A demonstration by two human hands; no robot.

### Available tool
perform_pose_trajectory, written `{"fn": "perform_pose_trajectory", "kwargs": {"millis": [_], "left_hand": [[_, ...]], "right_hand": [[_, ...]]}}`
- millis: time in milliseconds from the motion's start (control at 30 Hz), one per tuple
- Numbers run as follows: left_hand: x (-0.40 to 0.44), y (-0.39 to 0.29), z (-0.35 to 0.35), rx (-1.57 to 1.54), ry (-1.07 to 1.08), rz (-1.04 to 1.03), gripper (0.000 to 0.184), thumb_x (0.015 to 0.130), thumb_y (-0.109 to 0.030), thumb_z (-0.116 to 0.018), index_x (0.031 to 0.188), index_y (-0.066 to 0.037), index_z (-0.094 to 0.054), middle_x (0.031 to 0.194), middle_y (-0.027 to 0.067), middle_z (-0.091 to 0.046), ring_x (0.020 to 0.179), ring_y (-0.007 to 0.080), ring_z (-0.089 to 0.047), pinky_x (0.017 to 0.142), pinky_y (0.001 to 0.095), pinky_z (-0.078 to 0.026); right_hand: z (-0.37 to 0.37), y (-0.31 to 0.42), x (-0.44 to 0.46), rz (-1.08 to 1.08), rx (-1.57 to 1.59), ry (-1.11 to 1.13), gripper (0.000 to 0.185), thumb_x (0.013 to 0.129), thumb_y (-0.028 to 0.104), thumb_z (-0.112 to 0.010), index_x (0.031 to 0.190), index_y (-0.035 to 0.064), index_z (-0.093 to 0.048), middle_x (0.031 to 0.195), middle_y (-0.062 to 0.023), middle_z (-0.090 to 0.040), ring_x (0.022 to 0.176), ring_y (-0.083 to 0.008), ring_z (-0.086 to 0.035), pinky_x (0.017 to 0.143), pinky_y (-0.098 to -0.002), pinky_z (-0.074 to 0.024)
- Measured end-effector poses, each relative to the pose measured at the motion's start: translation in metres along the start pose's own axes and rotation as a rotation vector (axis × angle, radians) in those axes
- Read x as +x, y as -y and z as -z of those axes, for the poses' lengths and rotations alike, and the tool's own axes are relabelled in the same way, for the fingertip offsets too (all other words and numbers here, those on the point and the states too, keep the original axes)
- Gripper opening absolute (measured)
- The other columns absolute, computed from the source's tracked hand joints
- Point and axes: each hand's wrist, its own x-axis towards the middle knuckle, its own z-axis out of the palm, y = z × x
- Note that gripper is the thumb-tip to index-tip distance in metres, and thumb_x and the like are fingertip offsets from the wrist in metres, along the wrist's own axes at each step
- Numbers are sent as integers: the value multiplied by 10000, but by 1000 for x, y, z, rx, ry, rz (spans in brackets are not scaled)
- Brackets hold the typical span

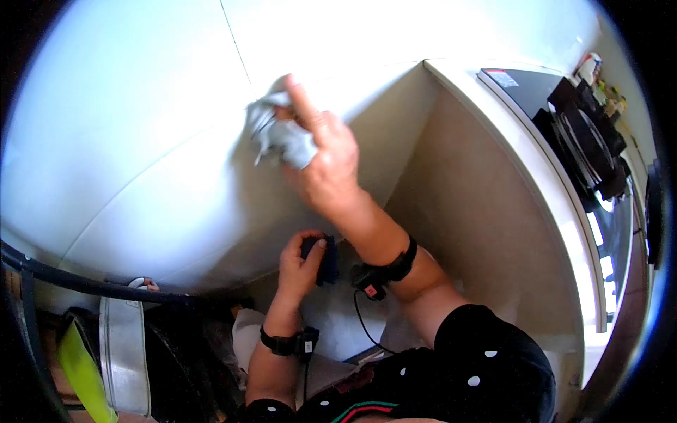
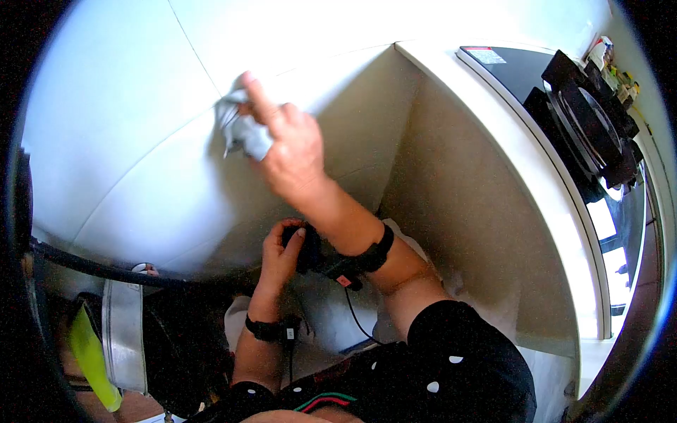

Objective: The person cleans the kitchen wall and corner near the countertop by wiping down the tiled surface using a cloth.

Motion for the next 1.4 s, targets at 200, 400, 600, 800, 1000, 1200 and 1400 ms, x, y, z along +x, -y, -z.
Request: {"fn": "perform_pose_trajectory", "kwargs": {"millis": [200,400,600,800,1000,1200,1400], "left_hand": [[-1,-3,-3,40,-2,-19,206,874,-150,-615,1032,-19,-600,919,82,-641,850,136,-578,775,275,-459],[-3,-14,1,29,-1,0,205,872,-158,-612,1026,-22,-604,931,74,-639,865,135,-578,790,279,-456],[1,-2,3,25,30,-39,212,872,-165,-611,1031,-25,-609,940,68,-638,876,138,-577,796,278,-455],[0,-8,2,-398,149,-131,628,877,-330,-631,1343,7,-378,1184,126,-558,1095,199,-520,956,334,-391],[6,8,10,-521,102,-121,900,829,-443,-659,1442,-10,-163,1421,126,-314,1291,231,-341,1066,376,-269],[15,-11,10,-834,-189,38,346,946,-154,-442,1224,40,-509,1151,120,-593,1042,184,-582,920,310,-449],[20,-17,20,-991,-204,-10,391,932,-186,-442,1235,58,-483,1181,168,-574,1070,249,-577,941,367,-453]], "right_hand": [[-6,-14,-23,16,215,-39,381,640,58,-730,1015,45,-667,1375,-242,-413,1000,-290,-621,784,-349,-543],[15,-68,-29,-137,75,-271,497,754,54,-662,1221,-7,-501,1414,-252,-295,1095,-399,-554,898,-415,-505],[29,-63,-29,-179,145,-189,533,657,77,-721,1163,27,-561,1165,-167,-462,912,-313,-604,754,-357,-536],[28,-14,-34,-169,507,242,319,682,132,-712,973,20,-644,945,-165,-578,772,-310,-641,715,-373,-523],[21,-12,-51,-349,884,852,312,742,183,-727,984,7,-637,941,-162,-594,848,-268,-611,755,-347,-493],[30,-26,-46,-428,1219,895,342,762,194,-760,1010,-10,-640,952,-54,-621,882,-146,-576,813,-284,-453],[35,-49,-40,-751,1303,865,136,823,122,-699,929,50,-653,791,38,-614,734,-62,-542,672,-227,-442]]}}
